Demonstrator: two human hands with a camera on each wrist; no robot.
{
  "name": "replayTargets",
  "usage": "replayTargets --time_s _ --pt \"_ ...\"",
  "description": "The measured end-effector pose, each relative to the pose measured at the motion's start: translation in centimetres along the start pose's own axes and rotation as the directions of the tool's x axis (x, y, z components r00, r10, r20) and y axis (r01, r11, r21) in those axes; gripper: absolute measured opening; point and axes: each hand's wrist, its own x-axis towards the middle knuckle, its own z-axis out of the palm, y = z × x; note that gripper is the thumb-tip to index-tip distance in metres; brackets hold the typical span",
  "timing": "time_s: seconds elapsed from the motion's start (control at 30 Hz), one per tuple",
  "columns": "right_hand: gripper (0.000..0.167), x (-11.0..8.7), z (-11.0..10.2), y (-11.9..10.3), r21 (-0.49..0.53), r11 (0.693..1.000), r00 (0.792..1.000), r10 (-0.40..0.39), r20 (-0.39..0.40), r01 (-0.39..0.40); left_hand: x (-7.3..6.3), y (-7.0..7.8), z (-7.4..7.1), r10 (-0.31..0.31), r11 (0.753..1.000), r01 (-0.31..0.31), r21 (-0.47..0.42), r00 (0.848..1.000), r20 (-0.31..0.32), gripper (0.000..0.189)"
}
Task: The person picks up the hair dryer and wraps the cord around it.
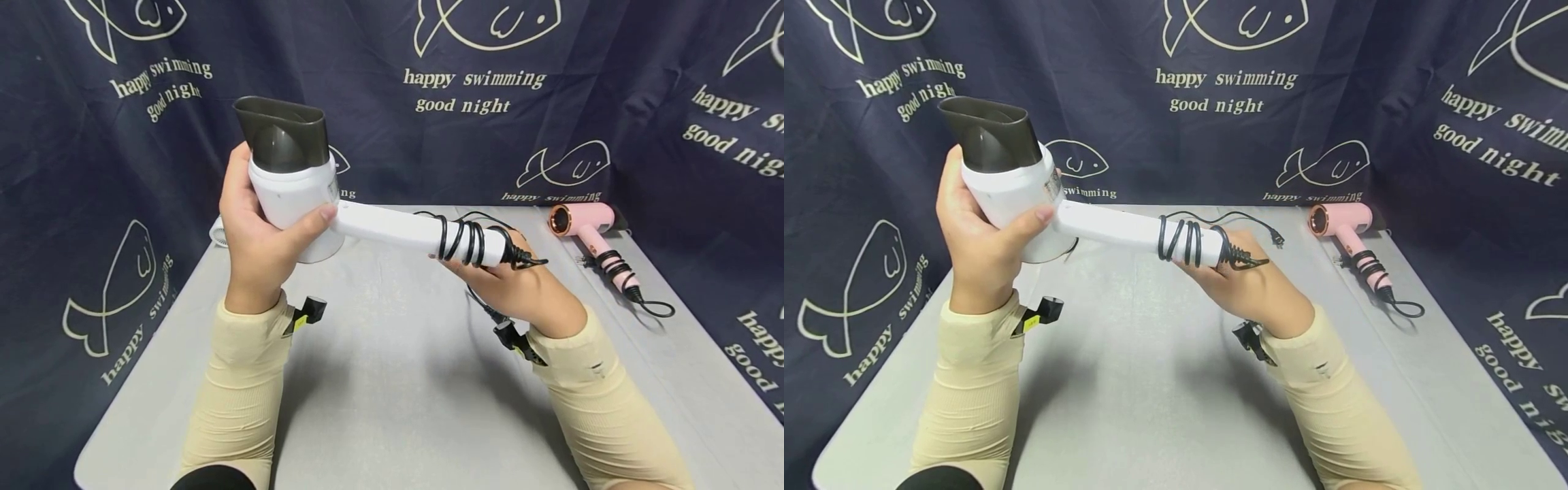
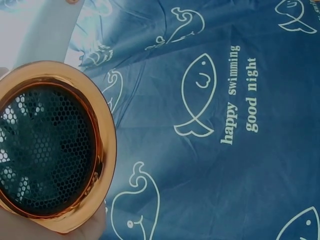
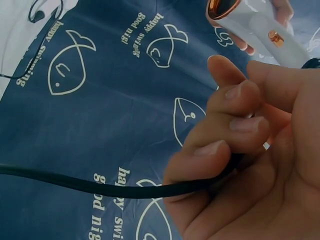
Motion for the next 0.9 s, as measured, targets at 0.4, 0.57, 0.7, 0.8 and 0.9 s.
replayTargets --time_s 0.4,0.57,0.7,0.8,0.9 --pt "0.018 -0.2 -0.6 -1.0 0.065 0.964 0.963 0.25 0.106 -0.257 0.1 1.1 0.6 0.009 0.999 -0.006 0.047 0.998 -0.066 0.064" --pt "0.023 -0.2 -0.7 -1.3 0.073 0.966 0.965 0.239 0.108 -0.248 0.1 1.1 0.7 0.004 0.999 0.0 0.049 0.996 -0.084 0.064" --pt "0.017 -0.2 -0.8 -1.6 0.1 0.977 0.98 0.179 0.091 -0.188 0.1 1.1 0.7 0.003 0.999 0.001 0.046 0.996 -0.095 0.064" --pt "0.014 -0.1 -0.9 -1.7 0.125 0.983 0.989 0.127 0.071 -0.135 0.1 1.1 0.7 0.003 0.999 0.002 0.044 0.995 -0.101 0.064" --pt "0.014 -0.1 -1.0 -1.9 0.156 0.985 0.996 0.076 0.039 -0.081 0.1 1.1 0.7 0.005 0.999 0.0 0.047 0.994 -0.106 0.064"
